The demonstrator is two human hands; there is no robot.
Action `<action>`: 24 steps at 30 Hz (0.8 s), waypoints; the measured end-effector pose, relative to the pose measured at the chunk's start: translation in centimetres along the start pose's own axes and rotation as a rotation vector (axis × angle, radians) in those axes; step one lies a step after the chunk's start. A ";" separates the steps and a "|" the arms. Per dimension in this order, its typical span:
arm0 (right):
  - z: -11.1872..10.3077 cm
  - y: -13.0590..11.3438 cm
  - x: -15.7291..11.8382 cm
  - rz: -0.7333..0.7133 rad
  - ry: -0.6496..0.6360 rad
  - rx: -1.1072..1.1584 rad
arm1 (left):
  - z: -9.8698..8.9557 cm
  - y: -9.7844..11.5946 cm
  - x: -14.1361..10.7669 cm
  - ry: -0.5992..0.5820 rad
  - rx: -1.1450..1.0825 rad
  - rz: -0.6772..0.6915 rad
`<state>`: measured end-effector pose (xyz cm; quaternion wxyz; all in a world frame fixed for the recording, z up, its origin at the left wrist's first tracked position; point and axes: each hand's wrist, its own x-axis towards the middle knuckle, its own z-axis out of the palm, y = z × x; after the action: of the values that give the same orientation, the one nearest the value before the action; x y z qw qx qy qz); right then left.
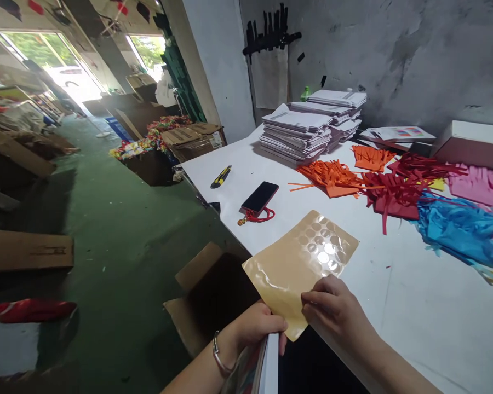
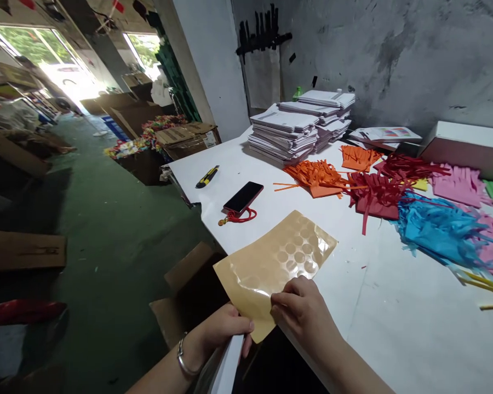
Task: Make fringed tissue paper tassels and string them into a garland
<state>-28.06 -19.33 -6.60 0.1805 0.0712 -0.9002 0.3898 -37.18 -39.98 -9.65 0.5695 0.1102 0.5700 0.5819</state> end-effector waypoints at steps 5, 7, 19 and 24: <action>-0.4 -0.2 0.5 -0.122 0.025 -0.001 | 0.1 0.0 -0.1 -0.002 -0.019 -0.007; -0.5 -0.3 0.6 -0.152 0.032 -0.003 | 0.2 0.1 -0.1 0.003 -0.051 0.014; -0.8 -0.6 1.4 -0.280 0.072 -0.073 | 0.2 -0.6 1.1 -0.031 -0.167 -0.011; -0.9 -1.1 1.6 -0.305 0.084 -0.160 | 0.6 -0.1 1.0 -0.044 -0.151 -0.007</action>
<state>-28.99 -19.40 -4.74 0.2801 0.1759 -0.8988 0.2878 -36.98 -38.85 -10.05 0.5907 0.0777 0.5122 0.6187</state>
